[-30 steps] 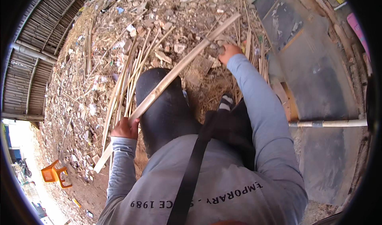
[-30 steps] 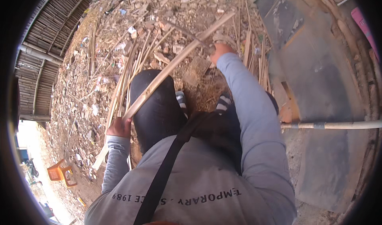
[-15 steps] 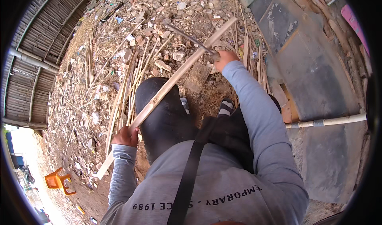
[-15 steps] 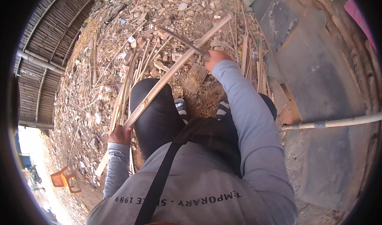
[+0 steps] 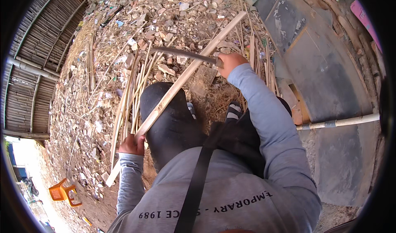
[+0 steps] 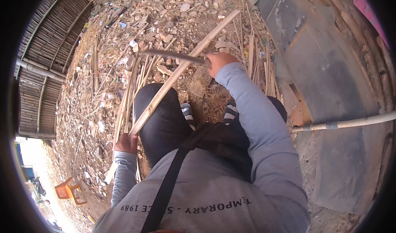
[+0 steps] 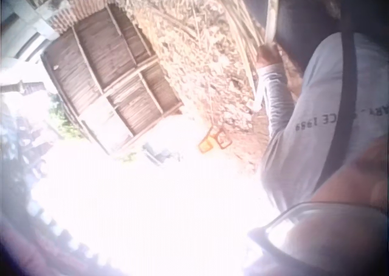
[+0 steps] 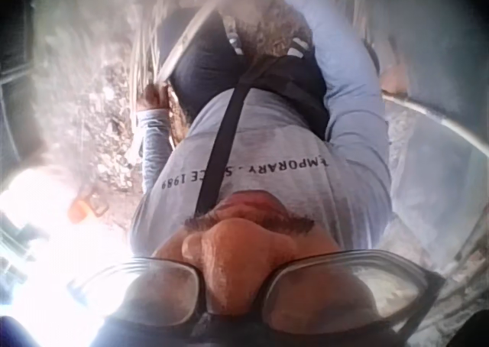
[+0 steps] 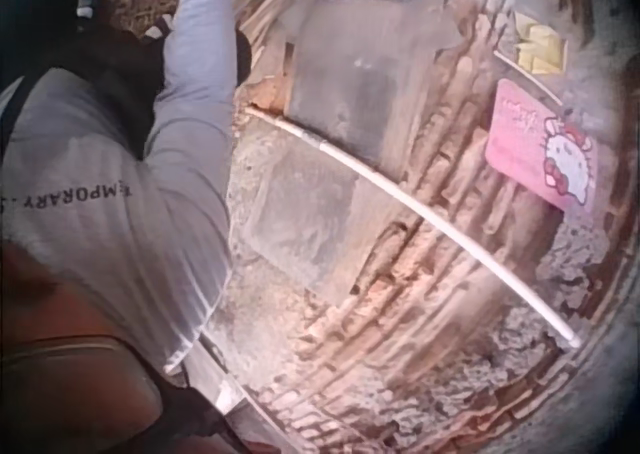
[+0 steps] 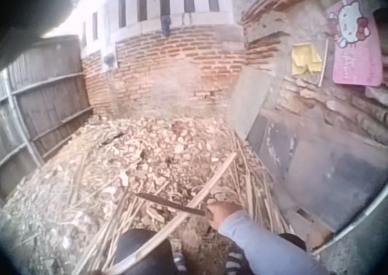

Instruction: The person uses a knife to split and shave thin strips of bamboo while sitting in a dirt-covered outdoor area.

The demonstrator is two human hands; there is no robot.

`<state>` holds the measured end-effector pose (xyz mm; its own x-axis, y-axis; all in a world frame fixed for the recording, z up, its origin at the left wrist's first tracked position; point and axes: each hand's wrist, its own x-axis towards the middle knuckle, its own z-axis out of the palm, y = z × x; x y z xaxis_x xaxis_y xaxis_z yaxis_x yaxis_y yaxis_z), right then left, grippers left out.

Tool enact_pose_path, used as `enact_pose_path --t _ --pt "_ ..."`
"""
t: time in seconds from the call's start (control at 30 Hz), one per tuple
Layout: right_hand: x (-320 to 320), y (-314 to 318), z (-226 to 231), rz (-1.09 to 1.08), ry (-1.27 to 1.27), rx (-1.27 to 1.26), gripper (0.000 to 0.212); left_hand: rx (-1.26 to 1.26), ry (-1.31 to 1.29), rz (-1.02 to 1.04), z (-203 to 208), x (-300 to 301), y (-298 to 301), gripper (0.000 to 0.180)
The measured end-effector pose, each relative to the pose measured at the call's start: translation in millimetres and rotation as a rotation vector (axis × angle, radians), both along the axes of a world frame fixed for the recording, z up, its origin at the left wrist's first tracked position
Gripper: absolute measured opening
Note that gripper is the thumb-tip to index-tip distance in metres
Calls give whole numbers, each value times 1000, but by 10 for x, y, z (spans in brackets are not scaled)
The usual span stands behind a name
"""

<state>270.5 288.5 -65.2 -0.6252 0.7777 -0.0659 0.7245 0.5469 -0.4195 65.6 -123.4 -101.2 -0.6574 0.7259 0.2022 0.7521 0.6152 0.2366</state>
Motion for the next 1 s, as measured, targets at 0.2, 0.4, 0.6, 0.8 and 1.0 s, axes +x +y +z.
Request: enact_pose_path --t 0.2,0.4,0.6,0.8,1.0 --pt "265 576 -350 -230 -100 33 43 -43 3 -8 83 -34 89 42" --pt "38 131 -18 34 -99 24 38 -67 -2 12 108 -2 25 43" --pt "331 774 -581 -231 43 18 32 -54 10 -19 138 -18 84 42" --pt "126 388 -300 -9 128 127 27 -17 -78 -40 89 -107 -94 38" --pt "349 825 -596 -295 177 -98 38 43 -15 -64 86 -257 -403 44"
